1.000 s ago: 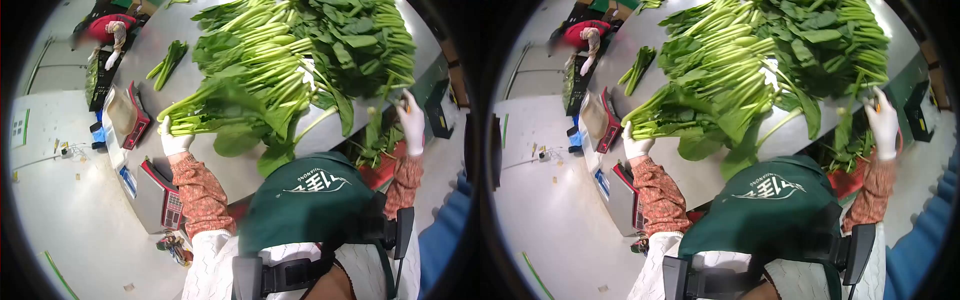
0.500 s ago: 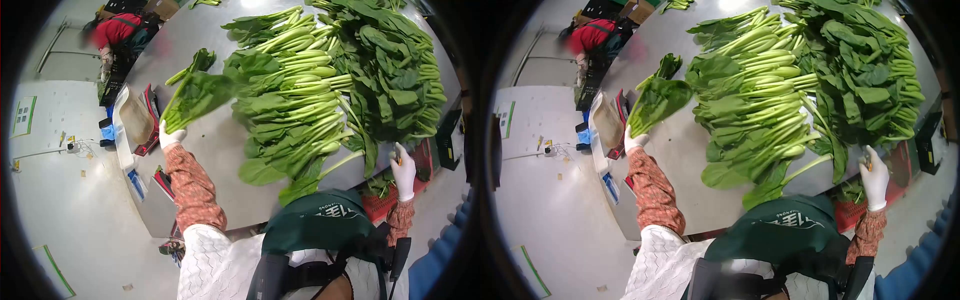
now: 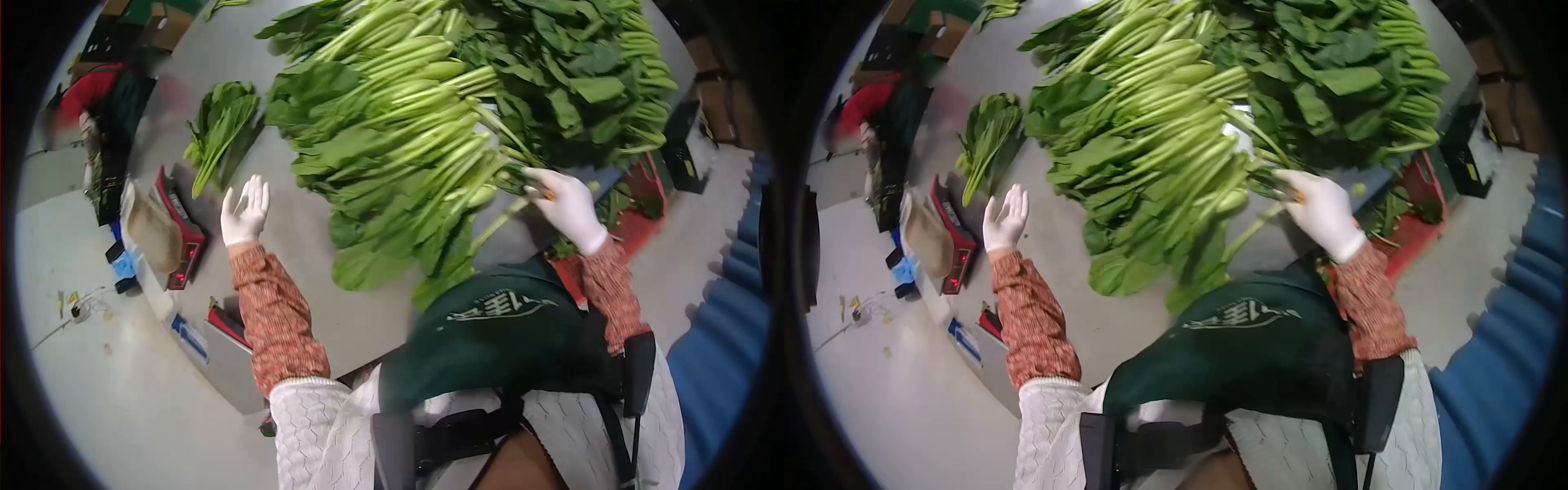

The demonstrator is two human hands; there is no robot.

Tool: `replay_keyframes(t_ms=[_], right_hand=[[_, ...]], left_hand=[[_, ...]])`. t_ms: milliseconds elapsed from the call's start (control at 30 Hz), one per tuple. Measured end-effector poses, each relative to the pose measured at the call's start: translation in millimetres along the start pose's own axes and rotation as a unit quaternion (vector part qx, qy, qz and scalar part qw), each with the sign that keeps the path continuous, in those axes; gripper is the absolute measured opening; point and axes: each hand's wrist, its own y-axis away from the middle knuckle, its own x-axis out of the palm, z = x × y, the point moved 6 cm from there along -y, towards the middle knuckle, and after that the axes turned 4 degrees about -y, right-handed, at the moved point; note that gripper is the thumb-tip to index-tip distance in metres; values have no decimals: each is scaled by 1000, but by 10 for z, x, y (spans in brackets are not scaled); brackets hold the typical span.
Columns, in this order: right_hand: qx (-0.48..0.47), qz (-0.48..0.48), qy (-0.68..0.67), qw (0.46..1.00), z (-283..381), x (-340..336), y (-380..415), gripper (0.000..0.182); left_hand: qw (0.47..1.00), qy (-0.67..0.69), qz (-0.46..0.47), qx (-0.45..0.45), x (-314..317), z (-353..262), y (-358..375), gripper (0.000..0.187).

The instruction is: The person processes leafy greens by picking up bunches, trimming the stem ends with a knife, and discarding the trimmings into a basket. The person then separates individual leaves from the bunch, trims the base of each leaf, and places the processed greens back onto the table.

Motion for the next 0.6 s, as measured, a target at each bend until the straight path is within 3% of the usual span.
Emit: replay_keyframes(t_ms=[133,233,333,400,467,500,567,600], right_hand=[[-29,8,-16,999,58,269,-136,16],[-71,46,-13,996,68,526,-185,26],[-116,30,46,992,165,749,-91,32],[-140,16,13,990,142,745,-70,30],[-132,44,-73,988,223,635,-79,27],[-59,103,-134,984,252,564,-72,24],[55,197,-282,937,402,356,2,24],[45,195,-317,927,557,181,44,24]], left_hand=[[992,-104,-7,67,-296,326,575,46],[973,-197,17,119,-320,512,977,41],[941,-285,40,177,-157,829,1369,37],[922,-322,51,209,43,1076,1628,34],[860,-424,35,282,314,1285,1942,33],[822,-473,27,315,457,1408,2102,33],[720,-570,107,382,826,1781,2476,37],[591,-650,170,447,1084,2020,2695,42]])
